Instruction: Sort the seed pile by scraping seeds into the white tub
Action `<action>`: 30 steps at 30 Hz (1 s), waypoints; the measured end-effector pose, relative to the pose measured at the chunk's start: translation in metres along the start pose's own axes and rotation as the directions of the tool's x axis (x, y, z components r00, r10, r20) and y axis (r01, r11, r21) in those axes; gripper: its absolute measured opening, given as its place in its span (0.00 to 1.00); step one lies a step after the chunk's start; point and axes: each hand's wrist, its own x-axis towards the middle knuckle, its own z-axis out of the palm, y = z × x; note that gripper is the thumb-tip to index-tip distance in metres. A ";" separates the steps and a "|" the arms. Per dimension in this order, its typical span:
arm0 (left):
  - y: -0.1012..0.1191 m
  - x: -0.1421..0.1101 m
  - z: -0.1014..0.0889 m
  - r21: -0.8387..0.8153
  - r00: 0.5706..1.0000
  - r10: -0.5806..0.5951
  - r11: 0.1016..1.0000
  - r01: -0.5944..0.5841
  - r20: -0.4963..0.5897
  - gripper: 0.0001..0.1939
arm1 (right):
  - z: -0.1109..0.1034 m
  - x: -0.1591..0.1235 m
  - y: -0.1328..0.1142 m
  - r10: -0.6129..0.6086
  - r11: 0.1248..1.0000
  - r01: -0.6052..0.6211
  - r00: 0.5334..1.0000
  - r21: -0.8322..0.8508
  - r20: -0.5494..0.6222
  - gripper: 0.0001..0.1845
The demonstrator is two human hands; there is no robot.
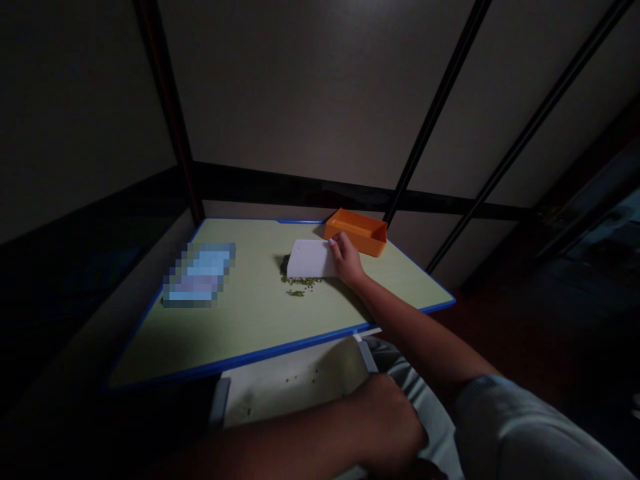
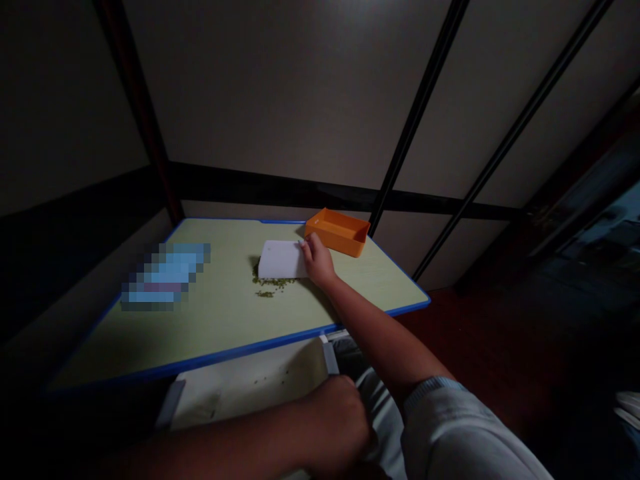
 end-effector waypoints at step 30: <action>0.002 0.001 0.003 0.000 0.998 -0.009 1.000 0.009 -0.065 0.21 | 0.000 -0.028 -0.021 -0.014 1.000 0.015 0.977 -0.003 0.212 0.13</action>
